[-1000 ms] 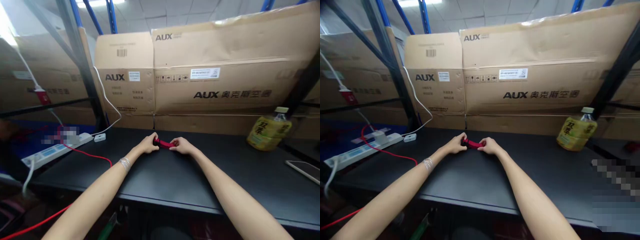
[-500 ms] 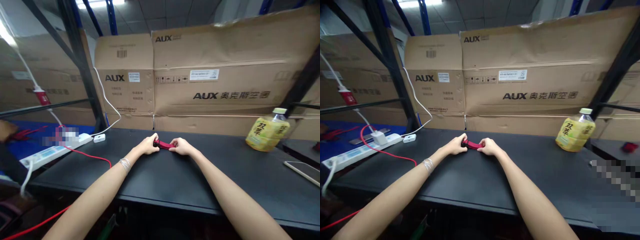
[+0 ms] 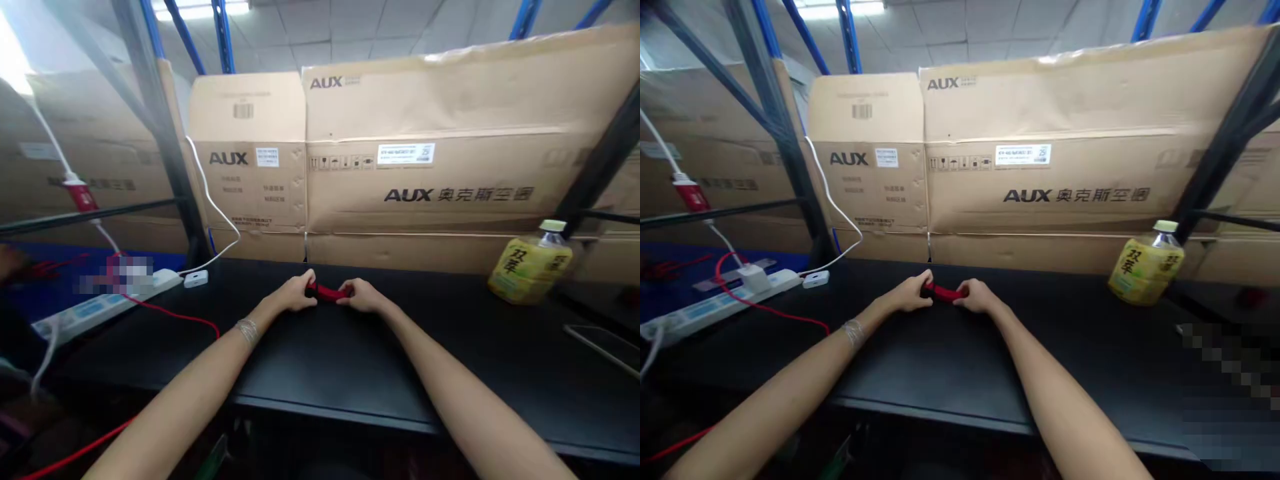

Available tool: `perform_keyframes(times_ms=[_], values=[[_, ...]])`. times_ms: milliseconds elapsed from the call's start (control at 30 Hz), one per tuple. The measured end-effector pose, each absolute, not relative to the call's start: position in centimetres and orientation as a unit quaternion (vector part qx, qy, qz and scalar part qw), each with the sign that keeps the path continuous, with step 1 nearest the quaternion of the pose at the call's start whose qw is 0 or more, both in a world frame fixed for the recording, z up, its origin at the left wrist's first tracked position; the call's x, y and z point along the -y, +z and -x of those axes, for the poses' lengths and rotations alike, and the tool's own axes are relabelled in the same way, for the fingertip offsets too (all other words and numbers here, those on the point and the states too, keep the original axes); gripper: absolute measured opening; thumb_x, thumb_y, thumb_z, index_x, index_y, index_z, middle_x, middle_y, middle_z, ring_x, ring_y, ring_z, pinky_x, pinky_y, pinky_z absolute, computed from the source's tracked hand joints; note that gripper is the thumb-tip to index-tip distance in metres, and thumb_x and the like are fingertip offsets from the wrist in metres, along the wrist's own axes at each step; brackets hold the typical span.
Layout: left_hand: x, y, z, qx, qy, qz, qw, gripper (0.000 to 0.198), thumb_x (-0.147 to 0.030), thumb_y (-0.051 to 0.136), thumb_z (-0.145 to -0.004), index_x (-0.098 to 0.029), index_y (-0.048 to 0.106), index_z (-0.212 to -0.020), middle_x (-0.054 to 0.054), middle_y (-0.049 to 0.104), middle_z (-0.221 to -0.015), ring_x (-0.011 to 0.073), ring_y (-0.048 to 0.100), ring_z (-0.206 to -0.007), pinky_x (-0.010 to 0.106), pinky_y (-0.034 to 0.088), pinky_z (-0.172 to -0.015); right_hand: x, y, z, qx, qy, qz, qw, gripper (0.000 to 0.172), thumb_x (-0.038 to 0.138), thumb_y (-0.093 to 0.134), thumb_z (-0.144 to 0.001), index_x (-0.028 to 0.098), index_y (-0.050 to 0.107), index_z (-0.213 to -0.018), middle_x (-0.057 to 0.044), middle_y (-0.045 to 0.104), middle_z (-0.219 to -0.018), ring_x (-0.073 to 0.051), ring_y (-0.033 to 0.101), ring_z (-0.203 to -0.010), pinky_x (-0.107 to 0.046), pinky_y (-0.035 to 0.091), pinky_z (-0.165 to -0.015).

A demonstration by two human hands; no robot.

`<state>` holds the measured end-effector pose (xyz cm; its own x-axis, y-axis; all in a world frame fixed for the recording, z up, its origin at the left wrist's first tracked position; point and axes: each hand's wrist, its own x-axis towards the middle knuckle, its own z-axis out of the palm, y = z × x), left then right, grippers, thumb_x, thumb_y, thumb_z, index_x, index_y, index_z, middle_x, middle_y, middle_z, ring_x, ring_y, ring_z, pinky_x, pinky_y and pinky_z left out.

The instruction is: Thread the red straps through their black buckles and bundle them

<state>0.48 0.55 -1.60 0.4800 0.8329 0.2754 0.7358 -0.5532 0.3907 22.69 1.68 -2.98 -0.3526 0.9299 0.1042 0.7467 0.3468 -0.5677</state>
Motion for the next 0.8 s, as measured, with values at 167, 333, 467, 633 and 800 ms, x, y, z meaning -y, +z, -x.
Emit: perform_keyframes(times_ms=[167, 333, 467, 633, 800], values=[[-0.36, -1.46, -0.55, -0.469, 0.216, -0.849, 0.114, 0.032, -0.026, 0.060, -0.062, -0.023, 0.036, -0.082, -0.007, 0.042, -0.062, 0.0107, 0.035, -0.053, 0.023, 0.023, -0.051, -1.67, -2.98, -22.67, 0.796, 0.214, 0.525, 0.212, 0.026, 0.028, 0.071, -0.065, 0.015, 0.067, -0.088, -0.003, 0.065, -0.075, -0.013, 0.057, -0.066, -0.022, 0.042, -0.060], [-0.41, -1.61, -0.71, -0.485, 0.212, -0.841, 0.114, 0.033, -0.027, 0.061, -0.061, -0.023, 0.037, -0.084, -0.006, 0.043, -0.062, 0.0112, 0.036, -0.053, 0.023, 0.024, -0.052, -1.44, -2.76, -22.62, 0.793, 0.215, 0.530, 0.208, 0.025, 0.027, 0.071, -0.065, 0.015, 0.067, -0.087, -0.003, 0.065, -0.075, -0.013, 0.057, -0.067, -0.022, 0.042, -0.060], [-0.63, -2.01, -0.67, -0.484, 0.220, -0.838, 0.121, 0.033, -0.027, 0.061, -0.061, -0.023, 0.036, -0.083, -0.007, 0.043, -0.061, 0.0107, 0.035, -0.052, 0.022, 0.023, -0.051, -1.45, -2.77, -22.62, 0.790, 0.220, 0.534, 0.206, 0.026, 0.027, 0.071, -0.066, 0.016, 0.067, -0.088, -0.003, 0.066, -0.077, -0.013, 0.057, -0.068, -0.022, 0.042, -0.061], [-0.86, -2.24, -0.51, -0.479, 0.241, -0.834, 0.134, 0.035, -0.027, 0.062, -0.060, -0.023, 0.036, -0.082, -0.008, 0.043, -0.062, 0.0101, 0.034, -0.053, 0.022, 0.023, -0.051, -1.47, -2.81, -22.69, 0.788, 0.231, 0.531, 0.206, 0.026, 0.026, 0.071, -0.066, 0.015, 0.067, -0.089, -0.003, 0.066, -0.077, -0.013, 0.058, -0.067, -0.021, 0.042, -0.060], [-0.89, -2.13, -0.33, -0.463, 0.259, -0.832, 0.165, 0.033, -0.025, 0.062, -0.059, -0.021, 0.036, -0.080, -0.008, 0.041, -0.062, 0.0095, 0.033, -0.055, 0.021, 0.024, -0.052, -1.61, -2.94, -22.73, 0.792, 0.226, 0.525, 0.214, 0.026, 0.026, 0.071, -0.065, 0.015, 0.067, -0.088, -0.003, 0.065, -0.074, -0.013, 0.058, -0.066, -0.022, 0.042, -0.059]])
